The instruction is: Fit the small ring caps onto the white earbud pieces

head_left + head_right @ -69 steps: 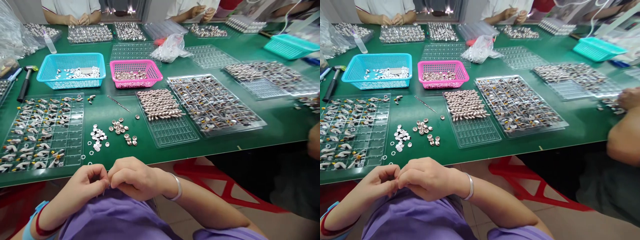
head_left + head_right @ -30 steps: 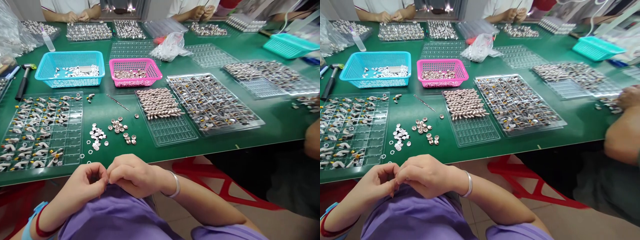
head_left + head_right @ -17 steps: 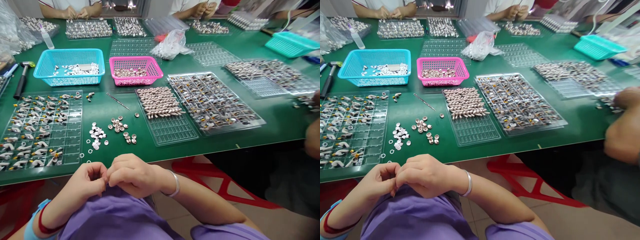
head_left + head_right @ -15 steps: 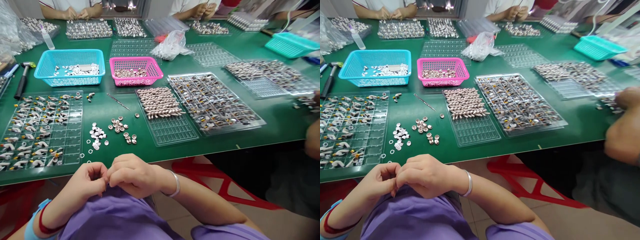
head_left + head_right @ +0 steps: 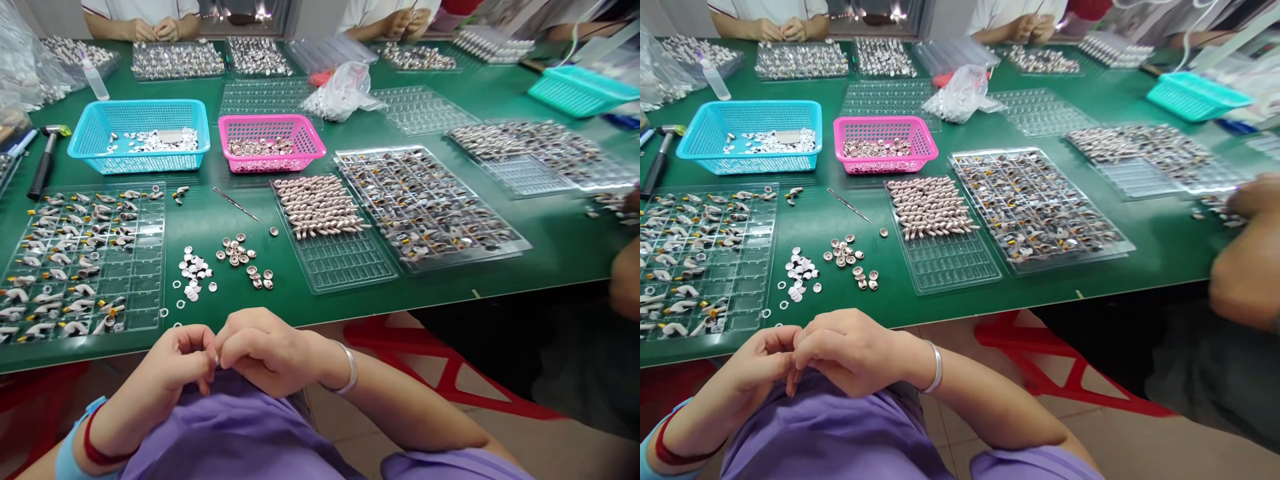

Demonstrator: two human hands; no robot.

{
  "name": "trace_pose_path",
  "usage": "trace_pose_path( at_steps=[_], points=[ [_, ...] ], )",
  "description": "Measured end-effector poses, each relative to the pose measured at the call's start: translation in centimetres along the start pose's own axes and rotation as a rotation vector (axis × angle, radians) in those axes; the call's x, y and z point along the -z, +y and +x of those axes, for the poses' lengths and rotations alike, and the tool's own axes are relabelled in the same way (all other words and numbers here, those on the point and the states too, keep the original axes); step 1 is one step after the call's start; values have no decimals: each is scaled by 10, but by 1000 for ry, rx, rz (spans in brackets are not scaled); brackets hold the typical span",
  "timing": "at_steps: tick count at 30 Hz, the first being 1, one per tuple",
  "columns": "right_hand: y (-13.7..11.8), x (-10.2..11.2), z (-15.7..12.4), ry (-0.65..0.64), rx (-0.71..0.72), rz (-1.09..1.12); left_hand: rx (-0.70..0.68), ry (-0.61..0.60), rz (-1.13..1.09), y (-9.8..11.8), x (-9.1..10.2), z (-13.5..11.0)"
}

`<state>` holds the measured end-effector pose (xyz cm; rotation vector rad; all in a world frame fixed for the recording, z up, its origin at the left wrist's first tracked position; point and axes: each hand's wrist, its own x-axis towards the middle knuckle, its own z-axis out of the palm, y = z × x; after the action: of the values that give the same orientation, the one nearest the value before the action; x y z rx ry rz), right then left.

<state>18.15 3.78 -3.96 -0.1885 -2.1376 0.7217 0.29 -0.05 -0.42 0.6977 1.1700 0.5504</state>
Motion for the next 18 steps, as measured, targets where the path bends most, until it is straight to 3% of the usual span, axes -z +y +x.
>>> trace_pose_path(
  at_steps=[12,18],
  points=[
    [0,7,2,-48,22,-30,25,5,15,5,-5,2],
    [1,7,3,6,13,15,44,21,-14,9,-7,0]
  ],
)
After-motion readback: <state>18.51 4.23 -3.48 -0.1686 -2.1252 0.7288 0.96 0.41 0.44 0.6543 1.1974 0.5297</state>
